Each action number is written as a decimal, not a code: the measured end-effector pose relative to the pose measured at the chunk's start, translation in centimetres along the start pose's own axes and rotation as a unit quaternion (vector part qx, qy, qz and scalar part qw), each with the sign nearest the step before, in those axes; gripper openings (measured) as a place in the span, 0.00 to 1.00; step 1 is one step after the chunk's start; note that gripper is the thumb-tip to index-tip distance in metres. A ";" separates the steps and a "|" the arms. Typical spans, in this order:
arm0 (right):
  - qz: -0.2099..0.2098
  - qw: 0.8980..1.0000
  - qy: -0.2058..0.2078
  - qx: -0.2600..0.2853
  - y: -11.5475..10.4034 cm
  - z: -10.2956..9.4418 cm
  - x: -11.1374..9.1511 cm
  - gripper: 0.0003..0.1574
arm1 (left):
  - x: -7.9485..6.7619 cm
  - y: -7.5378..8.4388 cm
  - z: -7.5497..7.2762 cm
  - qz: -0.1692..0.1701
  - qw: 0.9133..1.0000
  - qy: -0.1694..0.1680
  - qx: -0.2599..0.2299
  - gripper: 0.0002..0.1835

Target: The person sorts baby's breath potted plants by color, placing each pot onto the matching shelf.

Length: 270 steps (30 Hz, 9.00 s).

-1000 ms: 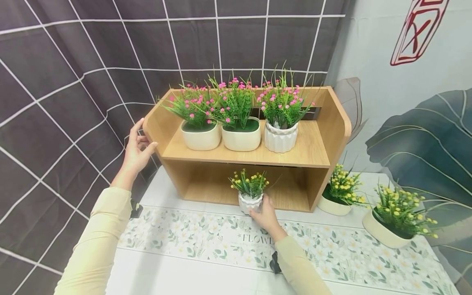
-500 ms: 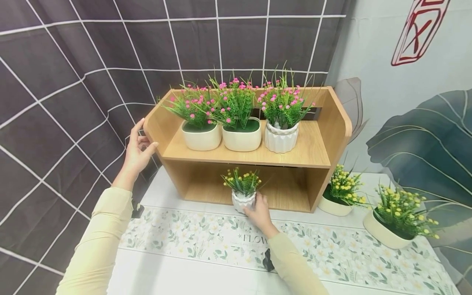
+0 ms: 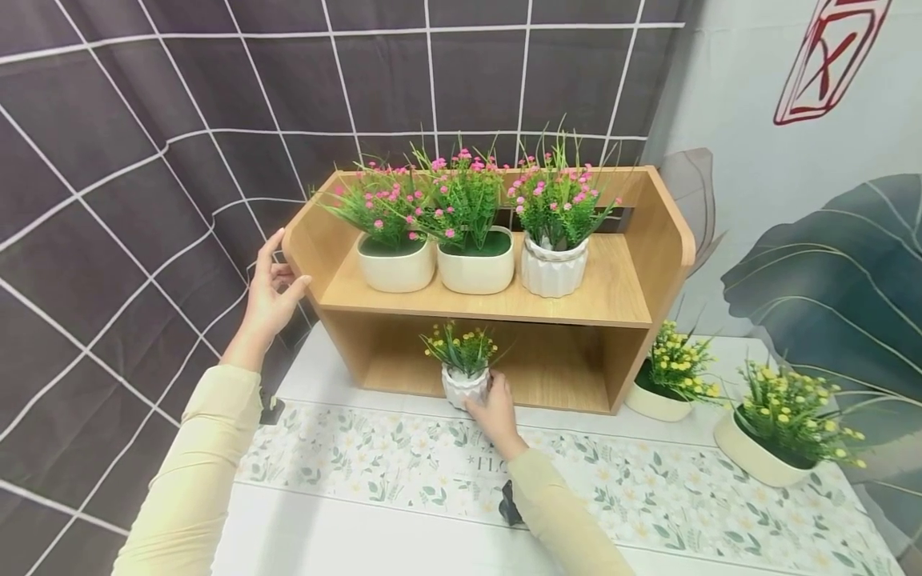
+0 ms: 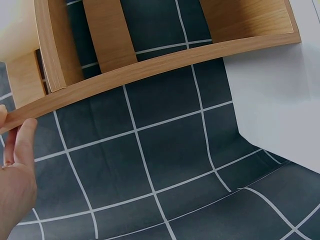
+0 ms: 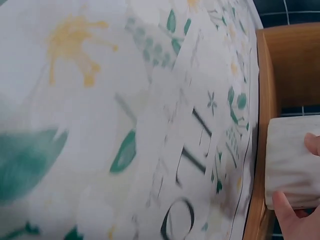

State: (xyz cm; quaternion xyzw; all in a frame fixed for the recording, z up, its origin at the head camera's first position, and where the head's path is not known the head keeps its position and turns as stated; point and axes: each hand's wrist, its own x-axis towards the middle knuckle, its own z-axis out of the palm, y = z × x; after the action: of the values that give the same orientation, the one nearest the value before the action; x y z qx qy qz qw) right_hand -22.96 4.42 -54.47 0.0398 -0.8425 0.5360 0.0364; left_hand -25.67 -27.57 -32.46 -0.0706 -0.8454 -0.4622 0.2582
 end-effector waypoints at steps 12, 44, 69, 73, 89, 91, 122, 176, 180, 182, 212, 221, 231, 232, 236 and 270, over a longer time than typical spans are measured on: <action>0.017 0.998 -0.001 0.058 -0.5 1.3 0.2 0.41 | 0.0 0.1 0.2 0.003 1.000 -0.005 -0.007 0.39; 0.015 0.996 0.018 0.082 -1.7 4.6 2.6 0.33 | -0.1 0.0 0.2 -0.013 1.000 -0.011 -0.012 0.39; -0.020 0.990 0.042 0.132 2.6 9.9 6.4 0.34 | -0.2 0.3 0.0 -0.011 1.000 0.001 -0.009 0.38; -0.008 0.992 0.046 0.114 1.6 9.6 6.0 0.33 | -0.3 0.3 0.1 -0.011 1.000 0.001 -0.008 0.38; 0.054 0.989 0.029 0.137 -1.3 7.8 4.4 0.31 | -0.1 0.3 0.3 -0.005 1.000 0.001 -0.006 0.38; 0.057 0.988 0.020 0.143 -3.7 6.5 3.2 0.29 | -0.1 0.2 0.2 -0.007 1.000 0.003 -0.006 0.38; -0.043 0.991 -0.016 0.129 -3.4 0.3 -2.6 0.28 | -0.1 0.3 0.0 -0.010 1.000 0.013 0.010 0.39; 0.092 0.956 0.279 0.015 5.4 -16.4 -6.7 0.36 | -0.2 0.0 0.1 0.004 1.000 0.022 0.002 0.39; 0.102 0.948 0.300 0.015 6.1 -17.6 -6.0 0.39 | -0.2 0.0 0.1 0.001 1.000 0.020 0.003 0.39; 0.100 0.946 0.308 0.012 6.4 -18.1 -5.7 0.42 | -0.2 0.0 0.1 0.000 1.000 0.020 0.003 0.39; 0.158 0.948 0.277 0.014 11.3 -22.6 -2.3 0.62 | -0.3 0.1 0.5 -0.003 1.000 0.019 -0.007 0.39; 0.185 0.956 0.227 0.011 11.4 -23.5 -2.3 0.60 | -0.6 1.1 0.4 -0.006 1.000 0.019 -0.005 0.37; 0.175 0.952 0.240 -0.073 11.4 -22.9 -2.8 0.57 | -0.3 0.0 0.4 0.000 1.000 0.019 0.004 0.39; 0.172 0.952 0.240 -0.080 11.3 -22.9 -2.8 0.57 | -0.4 0.0 0.4 0.001 1.000 0.019 0.005 0.39; 0.182 0.950 0.233 -0.098 11.3 -22.9 -3.0 0.59 | -0.4 0.1 0.4 0.003 1.000 0.021 0.004 0.39; 0.214 0.936 0.272 -0.073 11.4 -22.1 -5.0 0.36 | -0.2 0.3 0.6 0.002 1.000 0.016 0.004 0.39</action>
State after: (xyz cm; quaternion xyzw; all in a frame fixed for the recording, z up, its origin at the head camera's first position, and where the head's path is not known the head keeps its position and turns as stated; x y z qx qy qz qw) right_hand -18.81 29.39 -55.87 -0.2910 -0.8259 0.4586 0.1514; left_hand -25.61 -26.85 -32.60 -0.0633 -0.8430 -0.4592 0.2729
